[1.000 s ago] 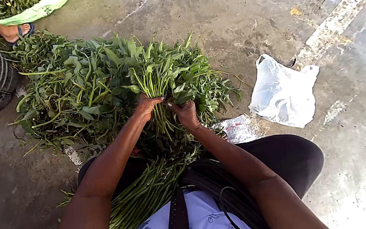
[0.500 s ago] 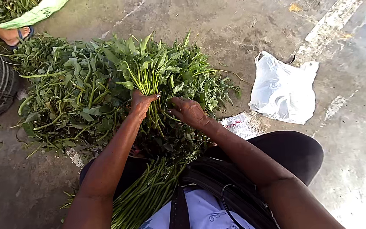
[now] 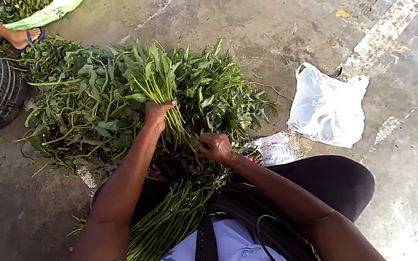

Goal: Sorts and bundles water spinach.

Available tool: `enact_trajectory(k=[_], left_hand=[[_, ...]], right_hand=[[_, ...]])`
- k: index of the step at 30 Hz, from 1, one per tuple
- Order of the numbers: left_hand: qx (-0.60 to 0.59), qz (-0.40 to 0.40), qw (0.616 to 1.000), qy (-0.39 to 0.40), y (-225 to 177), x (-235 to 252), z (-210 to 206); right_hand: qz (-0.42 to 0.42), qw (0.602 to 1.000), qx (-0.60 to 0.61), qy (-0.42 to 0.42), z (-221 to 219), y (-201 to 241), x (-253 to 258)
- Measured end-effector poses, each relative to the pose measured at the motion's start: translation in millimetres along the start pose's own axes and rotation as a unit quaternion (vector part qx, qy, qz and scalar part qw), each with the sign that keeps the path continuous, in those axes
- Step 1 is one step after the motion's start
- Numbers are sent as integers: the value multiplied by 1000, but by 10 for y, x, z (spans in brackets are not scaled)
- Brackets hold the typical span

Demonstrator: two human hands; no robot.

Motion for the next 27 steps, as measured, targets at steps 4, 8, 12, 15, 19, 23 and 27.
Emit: enact_trajectory(k=[4, 8, 12, 15, 19, 23, 27], left_hand=[[67, 4, 995, 77, 48, -120, -89], [72, 54, 989, 120, 135, -193, -149], [9, 128, 985, 117, 136, -232, -142], [-40, 151, 982, 104, 88, -249, -136], [-49, 75, 991, 97, -25, -113, -93], [-1, 62, 994, 93, -65, -105, -55], [-30, 157, 981, 108, 13, -177, -102]], right_hand=[[-121, 986, 81, 86, 148, -384, 355], [-138, 970, 189, 56, 200, -320, 681], [-69, 982, 173, -43, 98, -229, 782], [-50, 987, 152, -5, 82, -200, 792], [-13, 979, 103, 177, -36, -182, 648], [-182, 964, 48, 189, -131, -694, 444], [-325, 912, 28, 248, -365, -984, 131]])
Point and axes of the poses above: each hand's wrist, its own x-axis towards the middle knuckle, its own z-axis out of the back of the hand, y = z × x, the point moved 3 cm from there along x, towards the middle knuckle, and after that the axes turned 15 degrees about -x, right-handed, at the moved point
